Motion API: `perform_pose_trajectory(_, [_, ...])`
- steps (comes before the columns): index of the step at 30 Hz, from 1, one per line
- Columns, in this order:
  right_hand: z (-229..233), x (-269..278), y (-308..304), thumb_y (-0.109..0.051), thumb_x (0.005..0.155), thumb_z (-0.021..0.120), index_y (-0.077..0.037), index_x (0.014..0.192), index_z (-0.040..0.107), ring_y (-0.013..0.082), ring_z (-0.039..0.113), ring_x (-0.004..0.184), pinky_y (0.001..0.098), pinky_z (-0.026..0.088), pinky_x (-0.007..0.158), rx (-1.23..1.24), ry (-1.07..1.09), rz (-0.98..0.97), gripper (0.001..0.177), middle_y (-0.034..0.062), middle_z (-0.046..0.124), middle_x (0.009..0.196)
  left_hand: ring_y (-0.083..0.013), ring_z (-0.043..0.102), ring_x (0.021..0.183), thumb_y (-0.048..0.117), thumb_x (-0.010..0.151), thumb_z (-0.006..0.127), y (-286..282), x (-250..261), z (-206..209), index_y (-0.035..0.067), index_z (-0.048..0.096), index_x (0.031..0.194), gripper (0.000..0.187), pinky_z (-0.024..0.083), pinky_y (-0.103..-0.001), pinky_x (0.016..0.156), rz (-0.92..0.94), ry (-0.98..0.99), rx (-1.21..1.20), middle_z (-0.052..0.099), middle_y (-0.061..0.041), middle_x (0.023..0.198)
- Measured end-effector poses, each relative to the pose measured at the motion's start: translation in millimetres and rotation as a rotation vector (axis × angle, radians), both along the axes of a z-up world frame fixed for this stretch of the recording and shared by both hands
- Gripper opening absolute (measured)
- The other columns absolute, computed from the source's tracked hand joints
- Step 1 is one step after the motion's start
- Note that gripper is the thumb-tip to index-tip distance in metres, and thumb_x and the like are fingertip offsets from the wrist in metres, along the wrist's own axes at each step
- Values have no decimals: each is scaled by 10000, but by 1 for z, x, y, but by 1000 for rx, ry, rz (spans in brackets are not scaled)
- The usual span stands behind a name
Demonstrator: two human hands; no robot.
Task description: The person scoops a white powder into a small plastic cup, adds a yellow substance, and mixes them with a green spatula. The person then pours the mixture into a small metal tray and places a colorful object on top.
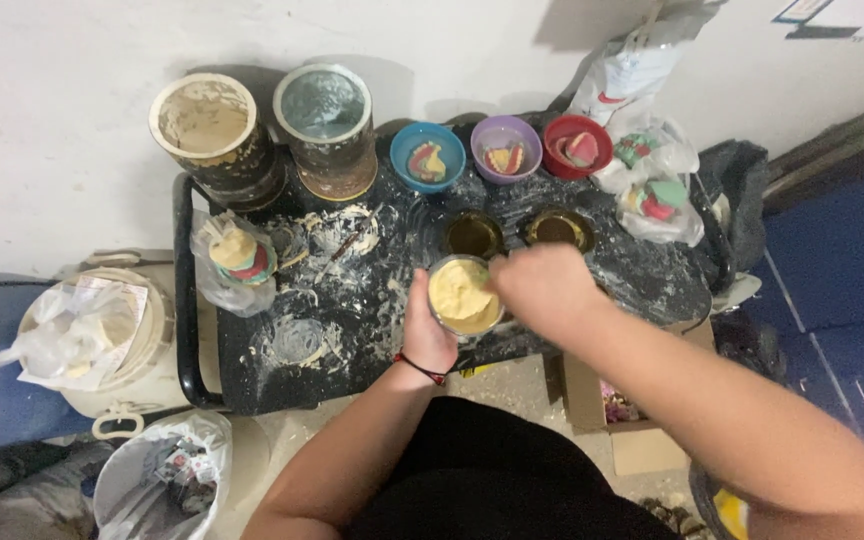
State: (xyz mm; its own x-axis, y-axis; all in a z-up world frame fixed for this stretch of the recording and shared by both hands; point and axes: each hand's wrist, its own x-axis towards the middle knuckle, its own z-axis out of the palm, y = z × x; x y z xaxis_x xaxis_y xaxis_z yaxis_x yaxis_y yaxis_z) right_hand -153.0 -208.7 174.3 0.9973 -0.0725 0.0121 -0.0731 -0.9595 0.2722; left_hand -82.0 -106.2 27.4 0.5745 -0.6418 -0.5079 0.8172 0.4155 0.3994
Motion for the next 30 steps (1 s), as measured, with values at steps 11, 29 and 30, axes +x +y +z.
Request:
perform_pose_trajectory(11, [-39,-15,8,-125,749,721,-226,643,683,201,675,498,397,513,444,-107,-21,48,151,-25,638,528,-306,655,1238,595,955,649,-3,13,-9,52,695,1293,641,538,-446,1060,-4,-61,4,704,-181,1320])
perform_pose_trajectory(29, [-15,-7,6,-121,835,738,-194,659,747,223,703,568,419,557,506,-38,208,-37,190,16,685,576,-324,683,1192,523,986,639,-14,12,-11,22,675,1316,600,571,-448,1024,-17,-14,-5,705,-188,1320])
perform_pose_trajectory(30, [-16,-3,8,-110,824,751,-186,670,760,224,696,559,422,563,514,-39,199,-17,172,22,684,575,-322,674,1199,526,981,648,-16,9,-13,26,668,1326,608,561,-455,1040,-9,-1,-9,696,-180,1333])
